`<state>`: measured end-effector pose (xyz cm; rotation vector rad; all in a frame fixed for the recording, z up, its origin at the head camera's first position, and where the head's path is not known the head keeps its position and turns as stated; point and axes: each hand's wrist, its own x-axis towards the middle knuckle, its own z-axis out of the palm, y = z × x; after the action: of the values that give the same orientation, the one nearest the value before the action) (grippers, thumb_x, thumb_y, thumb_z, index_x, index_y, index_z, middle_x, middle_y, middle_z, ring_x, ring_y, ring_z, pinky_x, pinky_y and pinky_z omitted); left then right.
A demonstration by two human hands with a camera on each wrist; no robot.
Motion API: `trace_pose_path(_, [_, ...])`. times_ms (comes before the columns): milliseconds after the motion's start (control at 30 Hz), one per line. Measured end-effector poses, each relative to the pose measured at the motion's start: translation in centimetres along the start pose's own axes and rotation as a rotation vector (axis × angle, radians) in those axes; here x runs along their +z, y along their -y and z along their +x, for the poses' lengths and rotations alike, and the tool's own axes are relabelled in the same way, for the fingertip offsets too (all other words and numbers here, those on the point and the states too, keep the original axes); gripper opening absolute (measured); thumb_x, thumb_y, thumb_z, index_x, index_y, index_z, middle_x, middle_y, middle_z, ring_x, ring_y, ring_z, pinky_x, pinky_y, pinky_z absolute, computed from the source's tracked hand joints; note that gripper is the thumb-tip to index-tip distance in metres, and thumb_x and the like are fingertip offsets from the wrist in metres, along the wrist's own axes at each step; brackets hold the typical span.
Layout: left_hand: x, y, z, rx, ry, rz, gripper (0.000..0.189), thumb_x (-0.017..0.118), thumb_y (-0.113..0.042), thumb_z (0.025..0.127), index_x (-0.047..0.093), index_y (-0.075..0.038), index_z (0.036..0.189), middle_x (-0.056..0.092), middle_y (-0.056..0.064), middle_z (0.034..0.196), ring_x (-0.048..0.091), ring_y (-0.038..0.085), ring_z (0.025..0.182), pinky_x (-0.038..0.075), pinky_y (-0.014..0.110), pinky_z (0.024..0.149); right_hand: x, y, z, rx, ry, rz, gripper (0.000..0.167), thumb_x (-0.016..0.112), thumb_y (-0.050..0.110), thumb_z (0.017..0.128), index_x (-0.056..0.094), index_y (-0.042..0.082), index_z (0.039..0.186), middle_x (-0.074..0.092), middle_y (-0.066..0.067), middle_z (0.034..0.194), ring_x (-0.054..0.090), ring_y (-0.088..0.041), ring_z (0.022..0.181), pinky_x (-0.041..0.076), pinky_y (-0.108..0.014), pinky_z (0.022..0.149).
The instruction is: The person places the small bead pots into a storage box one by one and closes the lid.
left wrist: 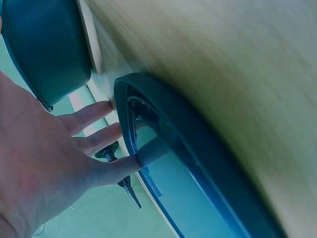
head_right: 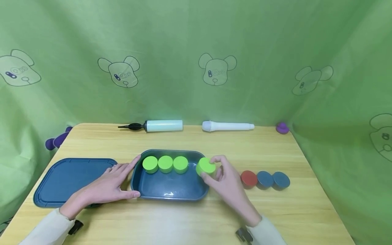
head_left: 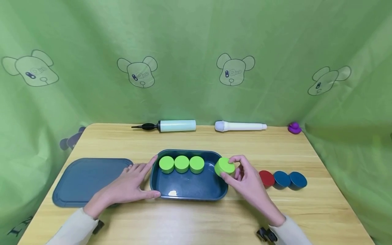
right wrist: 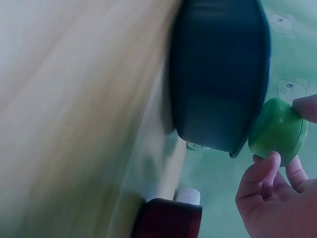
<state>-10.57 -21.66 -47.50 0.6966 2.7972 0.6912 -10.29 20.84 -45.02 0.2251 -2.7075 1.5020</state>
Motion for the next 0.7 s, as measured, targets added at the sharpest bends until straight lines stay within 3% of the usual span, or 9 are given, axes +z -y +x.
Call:
trace_pose_path(133, [0.0, 0.0, 0.0, 0.0, 0.004, -0.003, 0.118, 0.064, -0.084, 0.092, 0.004, -0.032, 0.178, 0.045, 0.023, 0.164, 0.037, 0.054, 0.152, 0.02, 0.085, 0.115, 0.6, -0.1, 0.7, -0.009, 0.023, -0.042, 0.045, 0.093, 0.028, 0.091, 0.059, 0.021, 0.121, 0.055, -0.01, 0.083, 0.056, -0.025, 0.075, 0.043, -0.028, 0.057])
trace_pose_path(400, [-0.1, -0.1, 0.0, 0.001, 0.001, -0.004, 0.118, 0.065, -0.084, 0.092, 0.004, -0.032, 0.178, 0.045, 0.024, 0.164, 0.037, 0.054, 0.152, 0.02, 0.086, 0.115, 1.5, -0.1, 2.0, -0.118, 0.069, -0.19, 0.043, 0.093, 0.03, 0.089, 0.06, 0.024, 0.115, 0.056, -0.004, 0.079, 0.055, -0.02, 0.07, 0.044, -0.03, 0.056])
trace_pose_path(700, [-0.1, -0.1, 0.0, 0.001, 0.001, -0.001, 0.118, 0.065, -0.085, 0.091, 0.004, -0.031, 0.178, 0.045, 0.024, 0.165, 0.037, 0.054, 0.152, 0.02, 0.086, 0.115, 2.4, -0.4, 3.0, -0.258, 0.098, -0.418, 0.043, 0.094, 0.032, 0.087, 0.061, 0.021, 0.112, 0.061, 0.006, 0.095, 0.057, -0.015, 0.08, 0.049, -0.034, 0.069])
